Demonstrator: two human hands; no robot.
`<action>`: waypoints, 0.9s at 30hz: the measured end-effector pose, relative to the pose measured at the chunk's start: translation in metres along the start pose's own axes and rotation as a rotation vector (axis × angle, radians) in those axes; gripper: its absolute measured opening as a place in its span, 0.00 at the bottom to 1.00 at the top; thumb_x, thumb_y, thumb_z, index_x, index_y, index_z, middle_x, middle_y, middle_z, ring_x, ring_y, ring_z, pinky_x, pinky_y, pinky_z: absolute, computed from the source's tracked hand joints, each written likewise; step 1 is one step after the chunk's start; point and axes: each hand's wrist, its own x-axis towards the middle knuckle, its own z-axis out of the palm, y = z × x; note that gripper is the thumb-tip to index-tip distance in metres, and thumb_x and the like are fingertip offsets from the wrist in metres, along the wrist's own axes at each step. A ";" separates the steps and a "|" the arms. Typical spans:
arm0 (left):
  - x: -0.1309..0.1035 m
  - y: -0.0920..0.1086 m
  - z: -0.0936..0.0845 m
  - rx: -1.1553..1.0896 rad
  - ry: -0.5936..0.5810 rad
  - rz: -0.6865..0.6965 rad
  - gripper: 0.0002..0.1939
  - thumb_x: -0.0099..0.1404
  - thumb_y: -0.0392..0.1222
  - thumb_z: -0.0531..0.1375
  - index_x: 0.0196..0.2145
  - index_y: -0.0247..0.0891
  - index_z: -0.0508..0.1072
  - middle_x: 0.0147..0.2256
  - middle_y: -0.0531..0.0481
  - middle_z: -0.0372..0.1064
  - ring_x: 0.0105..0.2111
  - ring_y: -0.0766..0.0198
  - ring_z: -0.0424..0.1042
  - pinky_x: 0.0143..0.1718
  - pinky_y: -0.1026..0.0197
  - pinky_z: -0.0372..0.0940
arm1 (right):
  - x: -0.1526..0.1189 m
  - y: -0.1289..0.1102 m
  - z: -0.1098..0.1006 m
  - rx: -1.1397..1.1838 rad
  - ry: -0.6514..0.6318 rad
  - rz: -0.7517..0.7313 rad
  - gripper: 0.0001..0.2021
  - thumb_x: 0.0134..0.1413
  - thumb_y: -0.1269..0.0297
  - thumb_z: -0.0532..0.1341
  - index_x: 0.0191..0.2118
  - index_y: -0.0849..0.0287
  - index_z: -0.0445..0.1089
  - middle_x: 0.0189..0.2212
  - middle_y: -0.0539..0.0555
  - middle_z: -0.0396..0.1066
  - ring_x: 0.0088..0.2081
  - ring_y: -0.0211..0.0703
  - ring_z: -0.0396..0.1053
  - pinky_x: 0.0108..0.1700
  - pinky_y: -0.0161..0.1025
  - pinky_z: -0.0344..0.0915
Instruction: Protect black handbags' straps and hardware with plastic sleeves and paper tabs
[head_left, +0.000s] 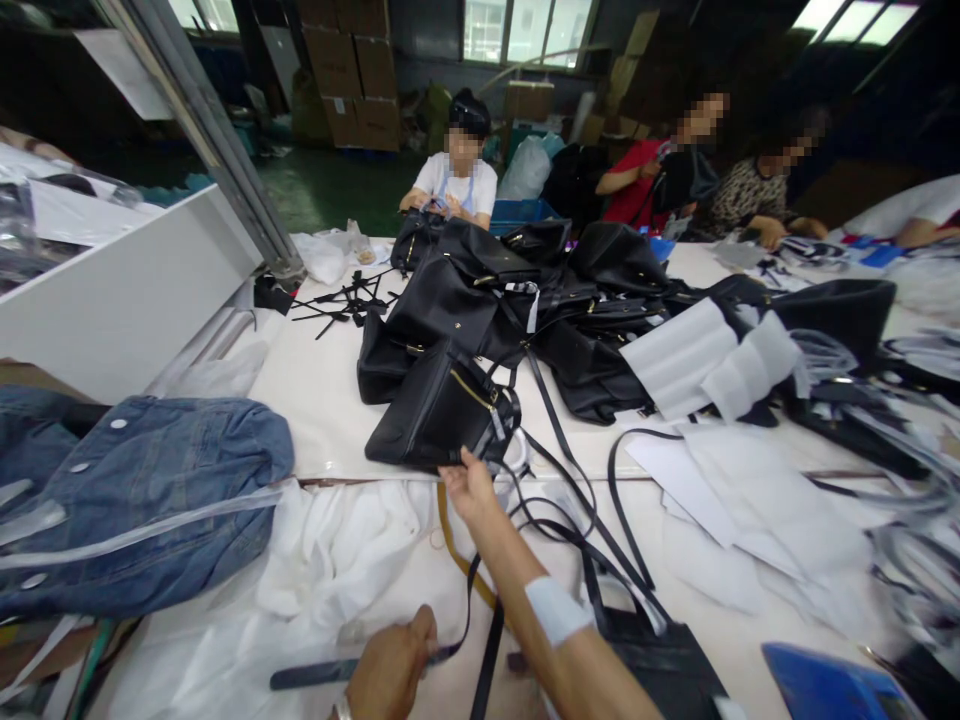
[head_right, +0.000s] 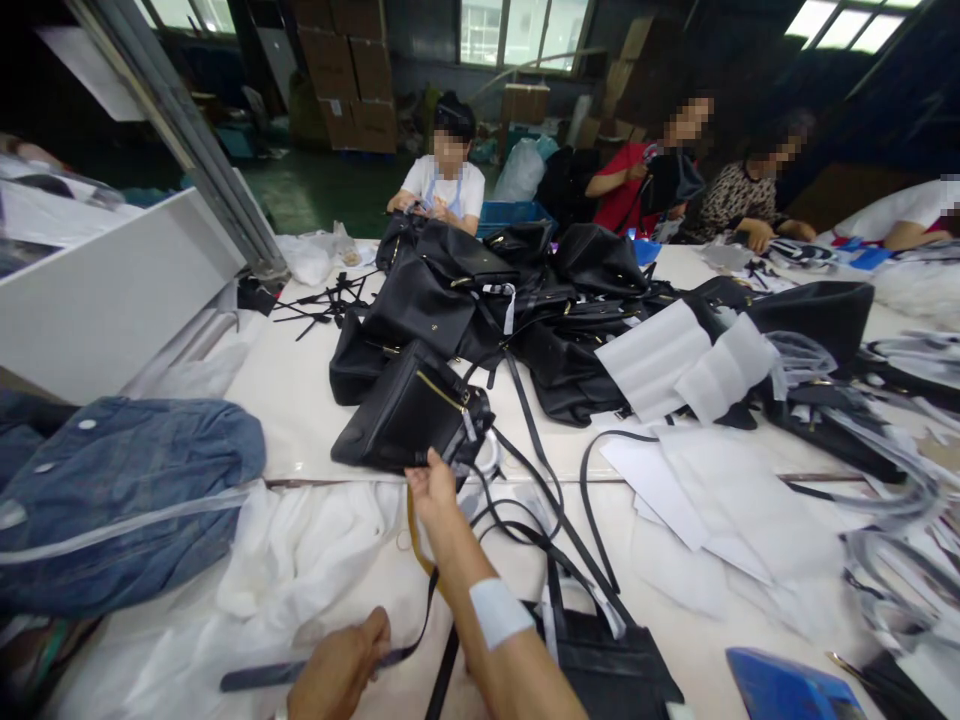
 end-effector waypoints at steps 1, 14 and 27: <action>0.000 0.002 -0.004 -0.037 0.043 0.004 0.08 0.67 0.39 0.44 0.35 0.41 0.61 0.27 0.49 0.73 0.27 0.62 0.71 0.27 0.64 0.56 | 0.014 -0.020 0.001 0.006 0.015 -0.022 0.03 0.58 0.64 0.54 0.38 0.55 0.59 0.28 0.49 0.68 0.35 0.38 0.71 0.41 0.42 0.70; -0.001 0.008 -0.030 -0.357 0.194 -0.013 0.10 0.67 0.46 0.44 0.32 0.41 0.60 0.23 0.55 0.69 0.22 0.66 0.68 0.27 0.65 0.57 | -0.131 -0.008 -0.102 -1.567 -0.802 -0.485 0.15 0.55 0.63 0.58 0.50 0.53 0.66 0.48 0.55 0.68 0.54 0.47 0.60 0.56 0.47 0.53; -0.019 0.049 -0.024 0.113 0.221 0.089 0.11 0.68 0.42 0.43 0.41 0.38 0.62 0.32 0.46 0.72 0.33 0.59 0.72 0.32 0.61 0.59 | -0.177 -0.017 -0.106 -1.576 -0.667 -0.219 0.17 0.54 0.67 0.53 0.51 0.56 0.62 0.26 0.49 0.71 0.30 0.42 0.68 0.36 0.36 0.60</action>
